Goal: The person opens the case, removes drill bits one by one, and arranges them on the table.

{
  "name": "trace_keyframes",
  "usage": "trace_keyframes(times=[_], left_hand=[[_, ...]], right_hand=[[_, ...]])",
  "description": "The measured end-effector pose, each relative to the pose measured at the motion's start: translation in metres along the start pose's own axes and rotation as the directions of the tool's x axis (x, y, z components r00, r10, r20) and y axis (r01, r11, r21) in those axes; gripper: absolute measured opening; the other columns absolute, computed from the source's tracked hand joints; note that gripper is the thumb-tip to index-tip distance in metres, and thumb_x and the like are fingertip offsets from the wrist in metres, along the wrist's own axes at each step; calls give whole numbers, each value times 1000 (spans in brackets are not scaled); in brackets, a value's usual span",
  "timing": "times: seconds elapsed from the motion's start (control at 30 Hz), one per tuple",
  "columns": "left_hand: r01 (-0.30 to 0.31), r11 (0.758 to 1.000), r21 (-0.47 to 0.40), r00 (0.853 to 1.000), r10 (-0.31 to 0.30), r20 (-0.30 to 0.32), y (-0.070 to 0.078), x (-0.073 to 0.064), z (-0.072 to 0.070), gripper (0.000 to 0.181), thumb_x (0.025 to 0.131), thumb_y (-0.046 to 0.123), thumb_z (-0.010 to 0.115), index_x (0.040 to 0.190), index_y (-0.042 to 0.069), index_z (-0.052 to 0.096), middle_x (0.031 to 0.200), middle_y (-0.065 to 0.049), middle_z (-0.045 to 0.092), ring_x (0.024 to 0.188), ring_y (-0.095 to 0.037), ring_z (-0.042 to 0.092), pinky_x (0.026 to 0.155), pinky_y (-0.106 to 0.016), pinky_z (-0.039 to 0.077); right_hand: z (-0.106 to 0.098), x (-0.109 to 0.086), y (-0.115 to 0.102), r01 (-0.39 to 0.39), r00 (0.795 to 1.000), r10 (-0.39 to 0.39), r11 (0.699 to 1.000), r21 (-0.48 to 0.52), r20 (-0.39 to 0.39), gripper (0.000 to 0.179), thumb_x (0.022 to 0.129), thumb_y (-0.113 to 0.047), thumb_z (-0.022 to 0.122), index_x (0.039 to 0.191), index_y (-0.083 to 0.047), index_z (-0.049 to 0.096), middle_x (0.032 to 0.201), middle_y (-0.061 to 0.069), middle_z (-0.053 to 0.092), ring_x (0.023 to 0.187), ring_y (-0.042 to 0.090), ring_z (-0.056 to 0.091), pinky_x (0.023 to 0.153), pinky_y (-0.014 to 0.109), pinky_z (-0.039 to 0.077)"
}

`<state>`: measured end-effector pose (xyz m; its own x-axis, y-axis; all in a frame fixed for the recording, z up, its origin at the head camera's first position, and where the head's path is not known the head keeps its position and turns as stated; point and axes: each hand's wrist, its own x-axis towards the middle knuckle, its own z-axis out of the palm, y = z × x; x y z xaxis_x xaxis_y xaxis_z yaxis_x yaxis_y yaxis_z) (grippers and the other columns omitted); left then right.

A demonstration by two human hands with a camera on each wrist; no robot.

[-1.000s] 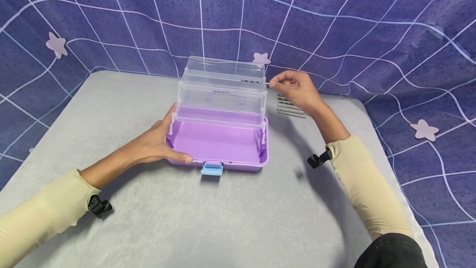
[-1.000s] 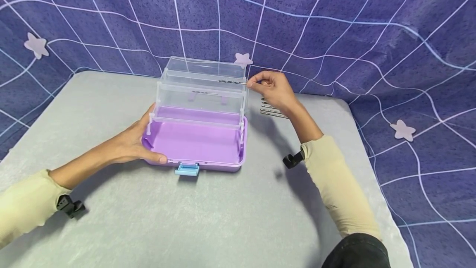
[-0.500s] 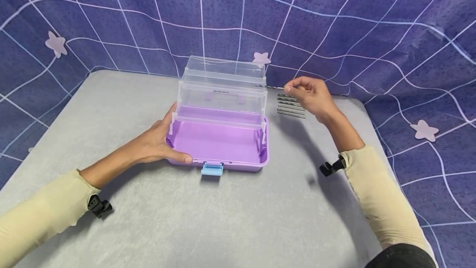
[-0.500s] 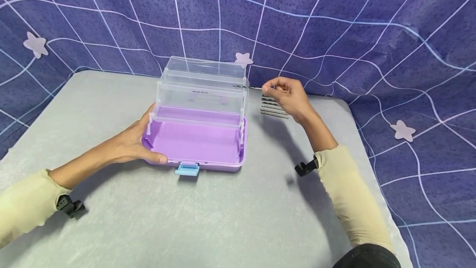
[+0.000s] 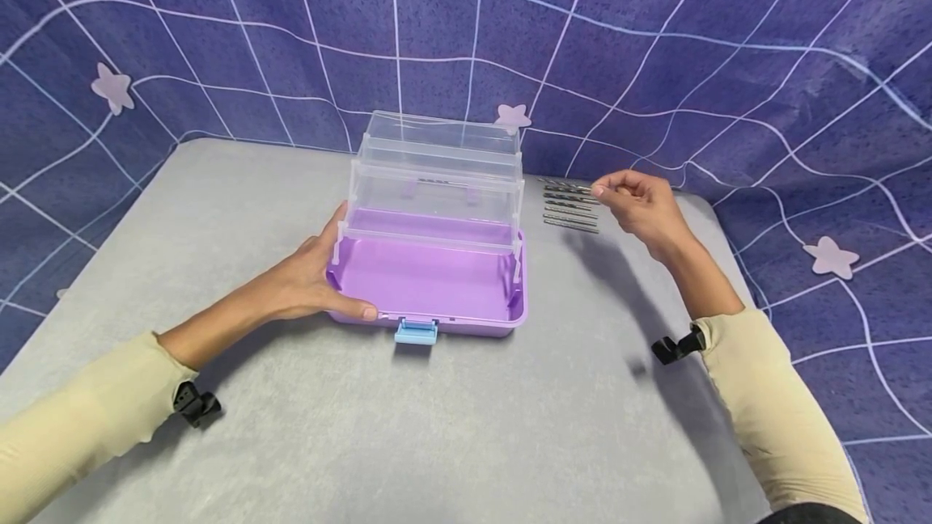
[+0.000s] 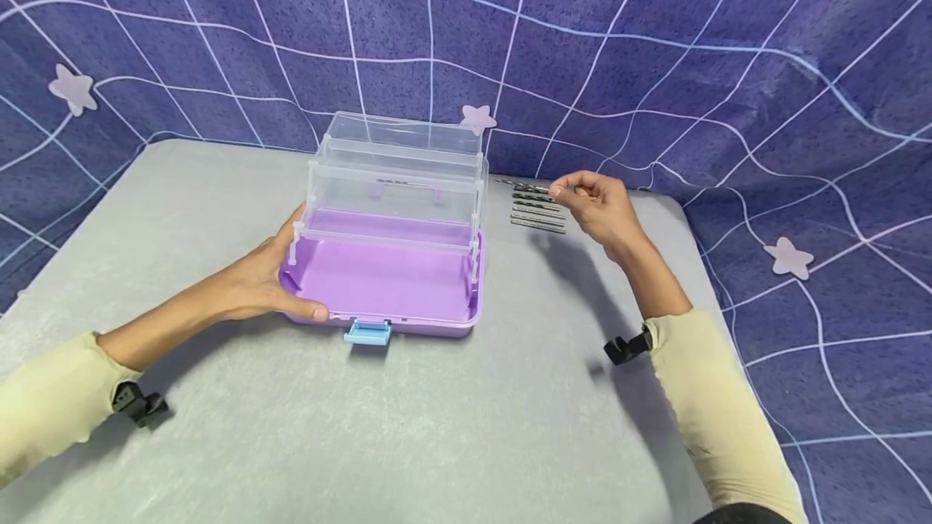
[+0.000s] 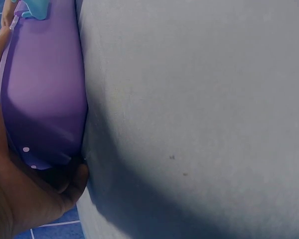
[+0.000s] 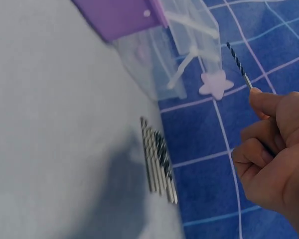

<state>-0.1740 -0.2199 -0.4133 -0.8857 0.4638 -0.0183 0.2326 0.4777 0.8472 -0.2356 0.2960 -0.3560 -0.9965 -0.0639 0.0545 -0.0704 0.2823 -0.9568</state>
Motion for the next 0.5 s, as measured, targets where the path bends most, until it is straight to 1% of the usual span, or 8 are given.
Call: trace_keyframes(times=[0.13,0.23,0.33,0.4,0.5], left_hand=[[14,1000,-11,1000,-14,-3,0,1,0,166,68,30,113,181,38,-9,164,-17,60,132,-36,73,125,-70,46],[24,1000,-16,1000,-24,0,0,0,0,167,68,29,112,181,39,-10,166,-16,59,132,-36,73,125,-69,47],[27,999,-26,1000,-27,2,0,0,0,167,68,28,112,181,38,-10,166,-17,58,132,-36,73,124,-68,49],[23,999,-34,1000,-23,3,0,1,0,167,68,27,112,181,37,-10,166,-16,58,132,-36,73,122,-67,50],[14,999,-48,1000,-14,3,1,1,0,167,68,25,112,182,35,-8,166,-16,57,131,-37,73,119,-66,53]], right_hand=[[-10,-6,13,-25,1000,25,1000,2,1,7,107,-14,76,107,-18,81,65,-16,51,55,-1,41,48,18,32],[-16,-10,25,-50,999,50,998,-35,-6,5,108,-16,76,107,-20,80,65,-17,50,56,-2,41,49,18,33],[-19,-13,39,-70,997,69,994,-88,-17,3,108,-19,76,108,-18,79,64,-18,49,57,-2,41,50,19,33],[-20,-14,48,-87,996,85,990,-115,-20,6,108,-20,77,110,-15,80,65,-19,50,58,-1,41,51,19,34],[-20,-14,61,-107,994,106,982,-154,-13,14,108,-21,76,115,-9,79,68,-19,55,60,-1,42,52,20,35]])
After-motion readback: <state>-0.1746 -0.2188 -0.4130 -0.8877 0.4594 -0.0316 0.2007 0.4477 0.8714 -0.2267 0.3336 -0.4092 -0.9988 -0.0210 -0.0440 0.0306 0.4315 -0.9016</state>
